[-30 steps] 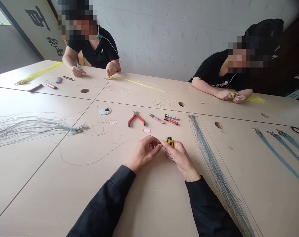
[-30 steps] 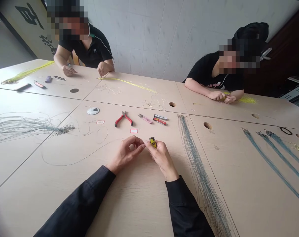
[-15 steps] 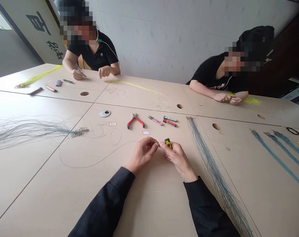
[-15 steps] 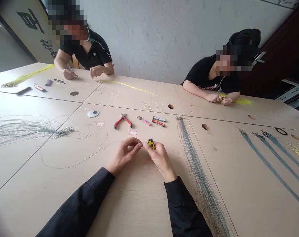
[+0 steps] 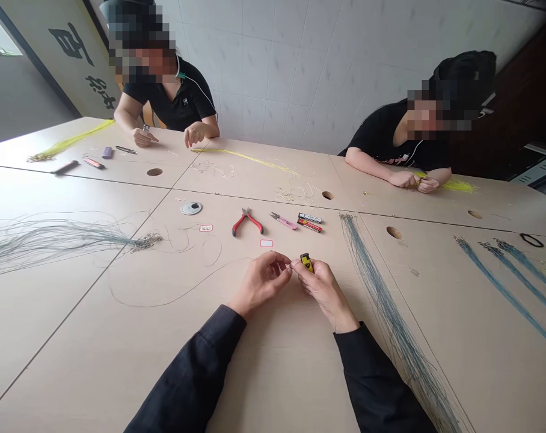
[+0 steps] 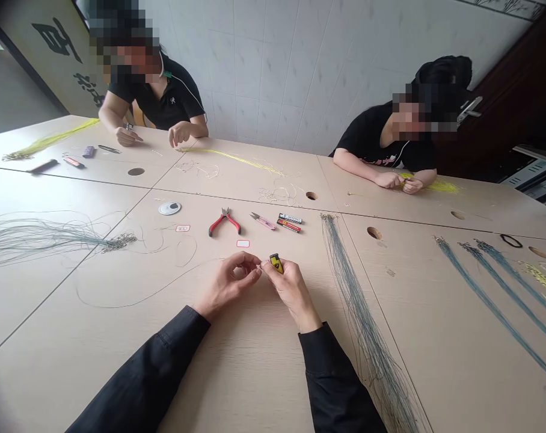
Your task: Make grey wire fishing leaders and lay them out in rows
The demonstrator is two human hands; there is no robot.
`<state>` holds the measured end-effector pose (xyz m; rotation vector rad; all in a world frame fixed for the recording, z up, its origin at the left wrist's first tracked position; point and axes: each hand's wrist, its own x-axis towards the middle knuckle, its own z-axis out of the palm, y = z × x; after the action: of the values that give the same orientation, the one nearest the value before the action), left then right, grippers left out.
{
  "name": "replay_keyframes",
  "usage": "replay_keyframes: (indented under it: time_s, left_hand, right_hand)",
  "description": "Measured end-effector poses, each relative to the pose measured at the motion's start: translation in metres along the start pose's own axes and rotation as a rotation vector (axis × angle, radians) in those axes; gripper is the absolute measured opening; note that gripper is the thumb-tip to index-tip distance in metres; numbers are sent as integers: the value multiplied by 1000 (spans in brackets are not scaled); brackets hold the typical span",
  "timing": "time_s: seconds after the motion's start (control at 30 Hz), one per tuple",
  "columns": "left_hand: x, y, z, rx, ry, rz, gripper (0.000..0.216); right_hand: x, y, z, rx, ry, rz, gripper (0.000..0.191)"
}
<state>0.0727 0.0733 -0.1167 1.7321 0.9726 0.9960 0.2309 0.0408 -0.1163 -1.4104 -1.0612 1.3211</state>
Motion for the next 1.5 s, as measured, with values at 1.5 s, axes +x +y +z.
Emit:
replay_keyframes:
  time_s: [1.5]
  left_hand:
    - [2, 0, 0, -9, 57, -59, 14]
  right_hand:
    - [-1, 1, 1, -247, 35, -191, 32]
